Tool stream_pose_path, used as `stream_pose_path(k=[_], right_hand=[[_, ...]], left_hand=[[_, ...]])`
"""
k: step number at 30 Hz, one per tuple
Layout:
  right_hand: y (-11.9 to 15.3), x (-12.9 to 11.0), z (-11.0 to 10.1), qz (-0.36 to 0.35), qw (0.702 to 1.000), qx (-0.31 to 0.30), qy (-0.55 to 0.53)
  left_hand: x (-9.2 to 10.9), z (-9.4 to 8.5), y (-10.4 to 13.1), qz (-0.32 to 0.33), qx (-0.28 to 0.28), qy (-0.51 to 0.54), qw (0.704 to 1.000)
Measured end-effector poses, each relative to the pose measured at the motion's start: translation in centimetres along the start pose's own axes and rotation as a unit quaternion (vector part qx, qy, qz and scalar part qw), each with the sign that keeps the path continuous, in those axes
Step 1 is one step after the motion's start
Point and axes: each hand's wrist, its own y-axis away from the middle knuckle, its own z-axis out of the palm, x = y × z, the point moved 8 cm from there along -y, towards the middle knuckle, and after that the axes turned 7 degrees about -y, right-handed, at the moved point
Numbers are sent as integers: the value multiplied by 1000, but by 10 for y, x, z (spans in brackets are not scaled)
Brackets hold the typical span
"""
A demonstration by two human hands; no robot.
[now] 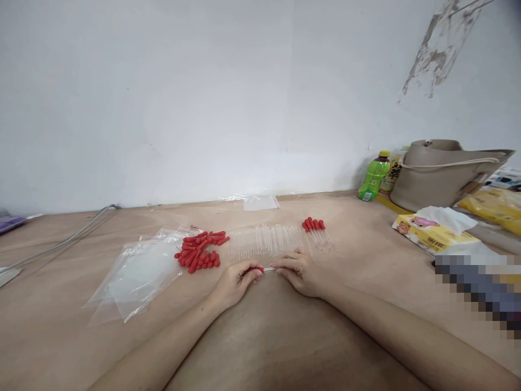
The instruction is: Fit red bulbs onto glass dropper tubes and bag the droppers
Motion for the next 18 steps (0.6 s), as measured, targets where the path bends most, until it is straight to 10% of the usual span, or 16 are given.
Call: stream_pose_path(k=[10, 18], right_hand=[[0, 5, 5, -26, 995, 20, 94], [2, 8, 0, -2, 999, 27, -28]], left_hand=[[-3, 2, 0, -11, -6, -20, 1000], [4, -10, 1, 27, 54, -40, 997]])
